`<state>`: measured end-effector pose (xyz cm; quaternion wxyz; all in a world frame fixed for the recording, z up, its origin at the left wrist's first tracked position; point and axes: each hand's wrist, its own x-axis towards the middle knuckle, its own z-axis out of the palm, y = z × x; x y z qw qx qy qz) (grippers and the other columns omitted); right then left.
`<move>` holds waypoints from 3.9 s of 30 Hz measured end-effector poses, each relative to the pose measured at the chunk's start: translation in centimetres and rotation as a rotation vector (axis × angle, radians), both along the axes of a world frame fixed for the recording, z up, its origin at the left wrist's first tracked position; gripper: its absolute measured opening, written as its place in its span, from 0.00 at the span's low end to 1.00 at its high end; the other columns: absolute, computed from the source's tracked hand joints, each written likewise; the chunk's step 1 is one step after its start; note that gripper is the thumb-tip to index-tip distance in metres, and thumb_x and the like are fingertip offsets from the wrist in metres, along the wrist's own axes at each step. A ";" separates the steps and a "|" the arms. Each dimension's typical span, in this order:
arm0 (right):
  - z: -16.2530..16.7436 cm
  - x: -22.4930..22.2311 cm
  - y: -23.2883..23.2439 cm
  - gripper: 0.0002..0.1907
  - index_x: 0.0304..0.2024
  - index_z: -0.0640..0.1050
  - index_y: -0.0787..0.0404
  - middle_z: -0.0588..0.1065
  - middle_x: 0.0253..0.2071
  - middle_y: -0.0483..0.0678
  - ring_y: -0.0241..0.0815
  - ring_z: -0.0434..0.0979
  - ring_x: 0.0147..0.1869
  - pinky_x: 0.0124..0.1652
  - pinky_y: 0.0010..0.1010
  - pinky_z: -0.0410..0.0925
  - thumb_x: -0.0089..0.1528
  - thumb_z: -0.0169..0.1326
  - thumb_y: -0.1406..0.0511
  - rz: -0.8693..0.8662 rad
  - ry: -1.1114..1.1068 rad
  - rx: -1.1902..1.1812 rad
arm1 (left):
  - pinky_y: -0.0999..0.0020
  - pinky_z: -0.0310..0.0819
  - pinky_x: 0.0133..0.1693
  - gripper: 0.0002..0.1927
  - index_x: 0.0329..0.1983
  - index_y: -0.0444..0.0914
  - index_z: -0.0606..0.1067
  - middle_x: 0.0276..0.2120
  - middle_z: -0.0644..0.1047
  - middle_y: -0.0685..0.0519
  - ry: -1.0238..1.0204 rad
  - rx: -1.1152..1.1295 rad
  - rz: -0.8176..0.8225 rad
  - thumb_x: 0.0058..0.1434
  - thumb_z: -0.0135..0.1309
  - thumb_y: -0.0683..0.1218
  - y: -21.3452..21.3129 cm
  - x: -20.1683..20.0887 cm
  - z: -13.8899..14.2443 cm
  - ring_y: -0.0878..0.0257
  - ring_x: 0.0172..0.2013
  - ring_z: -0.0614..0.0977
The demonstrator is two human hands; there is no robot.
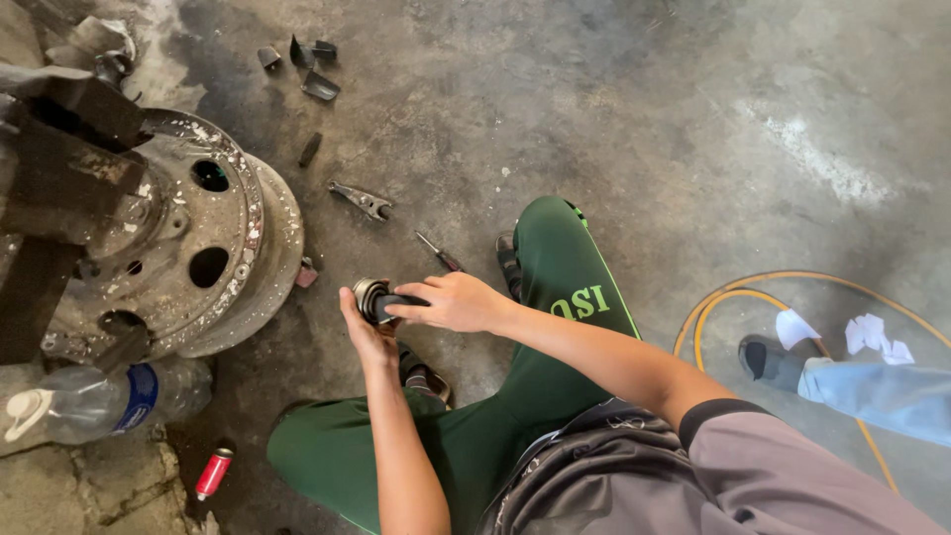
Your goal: The person sits on the workshop floor holding a metal housing and a rubber bushing. They repeatedly press, seat and reposition the bushing into the housing by hand, turning the parts over between attempts, and at times pick up a screwdriver lying nearby.
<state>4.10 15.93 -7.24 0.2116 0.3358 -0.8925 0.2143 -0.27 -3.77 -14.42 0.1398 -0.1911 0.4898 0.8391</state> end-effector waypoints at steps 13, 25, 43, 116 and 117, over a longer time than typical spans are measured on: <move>-0.1 2.4 -1.4 0.18 0.55 0.80 0.47 0.78 0.53 0.43 0.41 0.82 0.46 0.40 0.31 0.75 0.62 0.64 0.60 -0.195 -0.055 -0.324 | 0.63 0.81 0.40 0.29 0.51 0.35 0.75 0.43 0.80 0.49 0.138 -0.039 0.052 0.72 0.43 0.64 0.7 0.3 -1.3 0.58 0.41 0.84; 1.1 2.9 -3.4 0.18 0.51 0.83 0.41 0.79 0.51 0.43 0.42 0.82 0.49 0.46 0.31 0.76 0.58 0.66 0.62 -0.302 -0.203 -0.462 | 0.65 0.81 0.38 0.30 0.51 0.37 0.75 0.42 0.80 0.51 0.056 0.015 0.074 0.71 0.39 0.67 0.3 0.3 -0.1 0.61 0.41 0.83; 1.3 2.4 -3.8 0.17 0.50 0.84 0.43 0.81 0.48 0.43 0.42 0.83 0.47 0.45 0.31 0.76 0.59 0.65 0.64 -0.341 -0.265 -0.514 | 0.67 0.80 0.33 0.28 0.50 0.34 0.76 0.38 0.80 0.49 0.168 -0.120 0.069 0.73 0.42 0.63 0.5 0.7 0.4 0.61 0.36 0.84; -1.4 -0.9 -5.1 0.13 0.57 0.74 0.63 0.78 0.46 0.64 0.66 0.78 0.52 0.49 0.47 0.70 0.71 0.47 0.66 -0.036 -0.758 -0.340 | 0.53 0.73 0.63 0.28 0.66 0.29 0.70 0.47 0.79 0.38 0.396 0.681 -0.157 0.69 0.59 0.50 0.0 -0.3 0.8 0.40 0.60 0.77; -1.5 -1.1 -5.2 0.10 0.53 0.76 0.61 0.80 0.45 0.63 0.65 0.79 0.51 0.49 0.46 0.70 0.73 0.48 0.65 -0.108 -0.771 -0.303 | 0.54 0.73 0.63 0.28 0.65 0.29 0.70 0.47 0.80 0.39 0.368 0.672 -0.142 0.68 0.59 0.50 0.1 -0.1 0.7 0.41 0.60 0.77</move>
